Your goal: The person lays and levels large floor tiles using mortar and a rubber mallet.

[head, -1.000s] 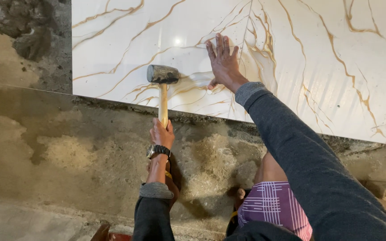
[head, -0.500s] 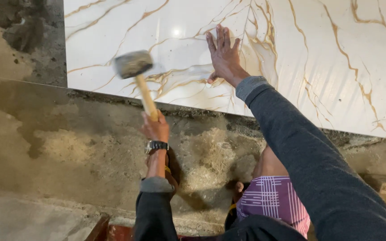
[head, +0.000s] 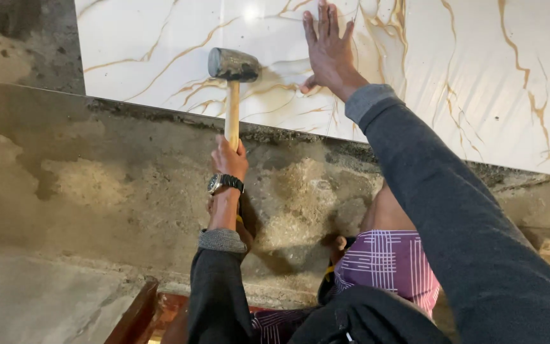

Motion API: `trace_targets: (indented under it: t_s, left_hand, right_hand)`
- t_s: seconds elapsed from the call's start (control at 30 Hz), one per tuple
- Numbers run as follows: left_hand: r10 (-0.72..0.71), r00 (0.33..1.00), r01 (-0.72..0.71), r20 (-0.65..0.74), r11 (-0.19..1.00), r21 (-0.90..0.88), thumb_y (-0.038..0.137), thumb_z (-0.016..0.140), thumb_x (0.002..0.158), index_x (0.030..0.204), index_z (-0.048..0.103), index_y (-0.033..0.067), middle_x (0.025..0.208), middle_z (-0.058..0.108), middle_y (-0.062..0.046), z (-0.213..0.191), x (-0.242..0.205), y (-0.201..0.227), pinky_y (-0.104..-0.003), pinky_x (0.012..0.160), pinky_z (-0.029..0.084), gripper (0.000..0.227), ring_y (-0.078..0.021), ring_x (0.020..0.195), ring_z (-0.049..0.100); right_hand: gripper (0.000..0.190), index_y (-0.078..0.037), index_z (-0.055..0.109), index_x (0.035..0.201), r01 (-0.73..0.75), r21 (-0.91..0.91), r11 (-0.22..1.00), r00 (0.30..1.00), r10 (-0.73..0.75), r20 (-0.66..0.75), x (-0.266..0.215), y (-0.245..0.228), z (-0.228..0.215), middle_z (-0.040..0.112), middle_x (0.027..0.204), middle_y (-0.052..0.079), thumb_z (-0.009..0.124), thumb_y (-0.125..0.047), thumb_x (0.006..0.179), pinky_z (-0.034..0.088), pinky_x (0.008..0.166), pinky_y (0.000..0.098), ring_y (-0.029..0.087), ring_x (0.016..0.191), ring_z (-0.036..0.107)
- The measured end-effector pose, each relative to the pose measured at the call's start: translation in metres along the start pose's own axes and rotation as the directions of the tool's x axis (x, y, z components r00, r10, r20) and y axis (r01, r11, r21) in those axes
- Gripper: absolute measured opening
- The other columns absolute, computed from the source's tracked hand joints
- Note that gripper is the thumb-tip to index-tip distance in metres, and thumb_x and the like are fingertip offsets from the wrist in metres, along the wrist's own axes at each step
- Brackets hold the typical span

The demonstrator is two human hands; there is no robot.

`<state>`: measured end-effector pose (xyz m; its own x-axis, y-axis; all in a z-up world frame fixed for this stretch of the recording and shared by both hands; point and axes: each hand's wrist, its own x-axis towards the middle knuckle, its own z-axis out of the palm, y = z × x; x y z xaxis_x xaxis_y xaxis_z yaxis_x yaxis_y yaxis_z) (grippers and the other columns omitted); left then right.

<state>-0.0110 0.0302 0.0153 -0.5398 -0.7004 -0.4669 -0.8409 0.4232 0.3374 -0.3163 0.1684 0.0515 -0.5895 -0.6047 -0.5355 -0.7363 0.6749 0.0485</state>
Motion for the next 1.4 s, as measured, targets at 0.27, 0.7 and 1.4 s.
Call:
trace_targets:
  t_s: [0.27,0.7,1.4]
  left_hand:
    - [0.015,1.0,-0.015,0.022,1.0,0.004,0.034,0.06,0.103,0.105,0.044,0.0045,0.083,0.067,-0.025,-0.005,-0.004,0.001,-0.056,0.048,0.053,0.034,-0.0455,0.064,0.067]
    - [-0.017,1.0,0.015,0.026,0.997,0.071,0.035,0.061,0.102,0.108,0.044,0.005,0.093,0.069,-0.028,-0.018,-0.007,0.013,-0.059,0.059,0.056,0.035,-0.0495,0.076,0.069]
    - [0.085,0.99,-0.077,-0.109,0.994,0.082,0.038,0.065,0.098,0.109,0.044,0.0057,0.094,0.063,-0.028,0.025,0.024,-0.027,-0.058,0.064,0.055,0.04,-0.0488,0.076,0.066]
  right_hand:
    - [0.168,-0.001,-0.011,0.164,-0.016,-0.018,1.0,1.0,0.017,0.018,-0.032,0.007,0.036,-0.022,0.163,0.024,0.082,-0.079,0.048,0.013,0.121,0.0702,0.045,0.152,-0.013]
    - [0.17,0.005,-0.012,0.161,-0.003,-0.006,1.0,1.0,0.003,0.003,-0.079,0.014,0.068,-0.02,0.164,0.027,0.083,-0.078,0.046,0.009,0.122,0.0679,0.046,0.154,-0.01]
    - [0.099,0.002,0.004,0.162,0.042,0.031,0.999,0.998,-0.04,-0.057,-0.15,-0.028,0.126,-0.002,0.168,0.024,0.041,-0.061,0.096,0.006,0.122,0.061,0.04,0.155,0.0]
